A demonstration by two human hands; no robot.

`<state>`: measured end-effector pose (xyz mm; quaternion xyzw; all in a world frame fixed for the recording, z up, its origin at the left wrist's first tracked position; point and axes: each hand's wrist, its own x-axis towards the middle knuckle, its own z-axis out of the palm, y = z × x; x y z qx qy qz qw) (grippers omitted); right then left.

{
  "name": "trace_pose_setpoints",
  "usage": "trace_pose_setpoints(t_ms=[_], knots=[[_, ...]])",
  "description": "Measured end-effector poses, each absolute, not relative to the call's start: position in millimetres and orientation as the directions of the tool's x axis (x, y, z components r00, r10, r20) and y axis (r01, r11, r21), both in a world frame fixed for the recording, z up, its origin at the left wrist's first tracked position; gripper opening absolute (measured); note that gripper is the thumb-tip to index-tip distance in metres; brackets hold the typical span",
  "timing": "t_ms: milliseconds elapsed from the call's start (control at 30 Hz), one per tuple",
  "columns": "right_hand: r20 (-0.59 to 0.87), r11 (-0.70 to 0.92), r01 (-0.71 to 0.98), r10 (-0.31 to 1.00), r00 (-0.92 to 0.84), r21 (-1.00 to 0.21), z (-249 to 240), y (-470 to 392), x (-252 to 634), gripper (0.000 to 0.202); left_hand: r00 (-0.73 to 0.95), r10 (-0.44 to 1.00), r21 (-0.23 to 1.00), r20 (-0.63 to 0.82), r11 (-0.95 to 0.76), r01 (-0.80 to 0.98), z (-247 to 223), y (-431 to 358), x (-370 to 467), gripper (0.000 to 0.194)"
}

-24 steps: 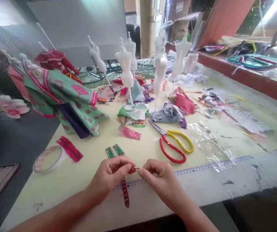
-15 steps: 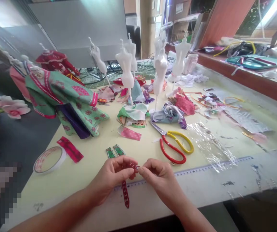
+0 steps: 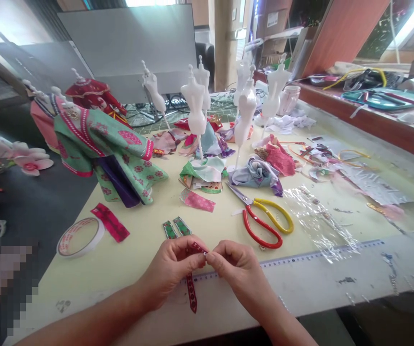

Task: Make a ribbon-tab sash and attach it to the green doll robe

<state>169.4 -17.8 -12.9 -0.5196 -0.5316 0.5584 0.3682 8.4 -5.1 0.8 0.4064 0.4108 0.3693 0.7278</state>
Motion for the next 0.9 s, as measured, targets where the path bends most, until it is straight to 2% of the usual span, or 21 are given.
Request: trace_pose_setpoints(t_ms=[433,700,900], knots=[[-0.151,-0.133,0.095,0.964,-0.218,-0.987,-7.5,-17.0,168.9,0.025,0.315,0.88,0.894,-0.355,0.418,-0.159,3.6,-2.9,8.0,0.014],[-0.033,-0.004,0.213,0.99,-0.136,-0.977,-11.3,-16.7,164.0,0.024,0.32,0.88,0.889,-0.352,0.421,-0.181,3.7,-4.4,7.5,0.016],[-0.032,0.001,0.271,0.992,-0.118,-0.963,-12.1,-17.5,165.4,0.025,0.295,0.884,0.894,-0.363,0.42,-0.156,4.0,-4.1,7.5,0.02]])
